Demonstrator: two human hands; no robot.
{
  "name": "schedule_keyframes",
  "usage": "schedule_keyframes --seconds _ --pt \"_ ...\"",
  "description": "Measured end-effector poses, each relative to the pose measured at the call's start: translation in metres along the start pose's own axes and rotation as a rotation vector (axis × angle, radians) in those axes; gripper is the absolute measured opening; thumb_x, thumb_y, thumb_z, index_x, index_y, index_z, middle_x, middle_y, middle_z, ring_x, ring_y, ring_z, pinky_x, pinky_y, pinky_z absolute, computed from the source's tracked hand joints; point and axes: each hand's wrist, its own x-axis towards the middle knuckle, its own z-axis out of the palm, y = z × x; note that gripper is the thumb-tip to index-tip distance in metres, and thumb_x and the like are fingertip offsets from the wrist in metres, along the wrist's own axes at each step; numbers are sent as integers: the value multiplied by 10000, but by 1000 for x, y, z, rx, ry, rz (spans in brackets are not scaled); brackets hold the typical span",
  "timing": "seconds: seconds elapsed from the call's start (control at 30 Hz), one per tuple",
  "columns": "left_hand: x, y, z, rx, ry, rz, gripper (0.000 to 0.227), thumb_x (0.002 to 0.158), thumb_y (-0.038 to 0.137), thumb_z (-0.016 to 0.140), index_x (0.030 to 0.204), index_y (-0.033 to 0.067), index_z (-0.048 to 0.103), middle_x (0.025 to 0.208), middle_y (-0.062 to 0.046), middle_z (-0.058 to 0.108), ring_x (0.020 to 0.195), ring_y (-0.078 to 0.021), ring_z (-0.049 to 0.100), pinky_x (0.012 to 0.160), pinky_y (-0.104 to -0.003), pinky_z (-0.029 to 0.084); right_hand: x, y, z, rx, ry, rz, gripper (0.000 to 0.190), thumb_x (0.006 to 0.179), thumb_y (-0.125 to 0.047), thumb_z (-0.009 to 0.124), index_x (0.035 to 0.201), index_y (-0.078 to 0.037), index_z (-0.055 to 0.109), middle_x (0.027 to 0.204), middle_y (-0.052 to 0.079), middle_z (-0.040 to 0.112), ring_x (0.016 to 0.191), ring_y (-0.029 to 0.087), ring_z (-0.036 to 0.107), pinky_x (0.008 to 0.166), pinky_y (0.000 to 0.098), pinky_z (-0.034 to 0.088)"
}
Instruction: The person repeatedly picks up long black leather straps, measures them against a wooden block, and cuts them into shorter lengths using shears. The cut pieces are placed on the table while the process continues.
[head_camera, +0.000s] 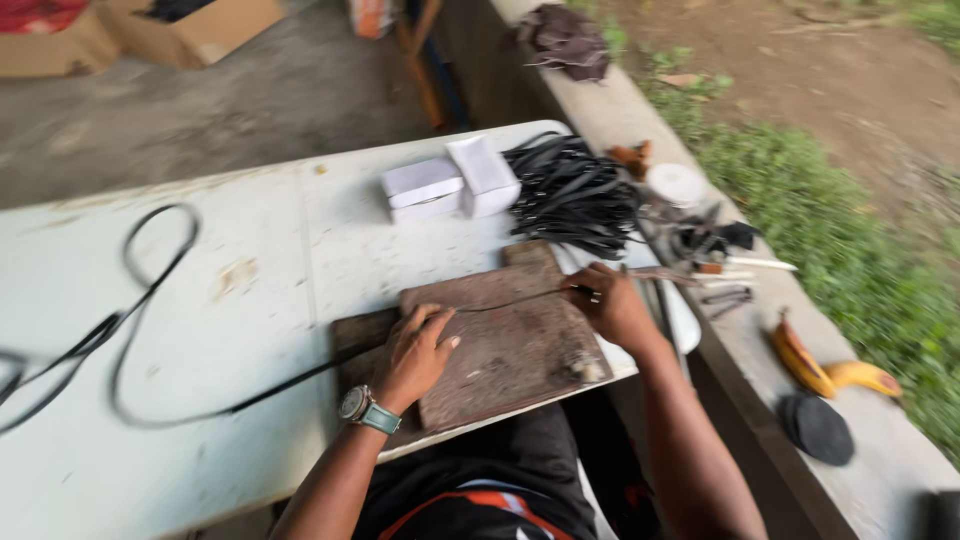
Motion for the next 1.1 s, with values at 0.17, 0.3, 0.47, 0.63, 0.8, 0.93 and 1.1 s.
schedule_keyframes --seconds 0.17,0.3,0.47,0.63,0.8,0.93,1.1 --pt "23 5 13 -40 -118 -119 194 935 141 659 1082 41 737 1156 -100 699 979 -322 699 842 -425 566 6 4 3 -87 136 -205 247 780 -181 800 1001 -86 747 973 128 702 852 344 688 726 441 538" --pt "24 -9 13 -78 -114 -71 198 903 129 677 1054 12 728 1143 -129 697 990 -349 686 846 -430 560 -24 44 -17 -1 140 24 282 837 -162 794 1100 -83 731 1020 141 696 903 318 701 742 399 578" --pt "25 -17 23 -45 -100 -62 173 913 134 655 1017 7 708 1091 -137 705 976 -348 698 867 -429 563 -11 156 -73 -322 178 787 250 1000 -278 660 1184 -116 712 1022 121 768 906 277 758 793 413 605" --pt "24 -14 21 8 -133 -224 167 937 159 616 997 17 680 996 -186 710 927 -402 683 795 -463 557 33 249 -85 -567 -26 891 524 874 -407 788 1259 -84 638 1077 206 729 1052 382 705 888 469 563" --pt "19 -11 1 -58 -47 -242 194 907 169 632 1025 34 706 932 -211 736 887 -417 697 732 -484 564 59 284 -72 -594 -217 967 664 743 -472 839 1252 -99 635 1128 196 685 1079 374 674 882 483 560" --pt "18 -5 -21 -61 -122 -256 201 904 218 672 1004 63 753 918 -190 762 875 -388 723 737 -448 574 54 290 -69 -358 -80 1071 549 762 -348 819 1108 64 708 1013 266 745 902 359 751 777 419 605" --pt "18 -4 -32 -88 -319 -586 292 959 277 617 1131 65 721 971 -166 767 885 -311 756 762 -393 580 50 280 -89 214 277 1135 425 857 -187 771 1073 161 657 822 226 657 574 246 616 462 379 485"
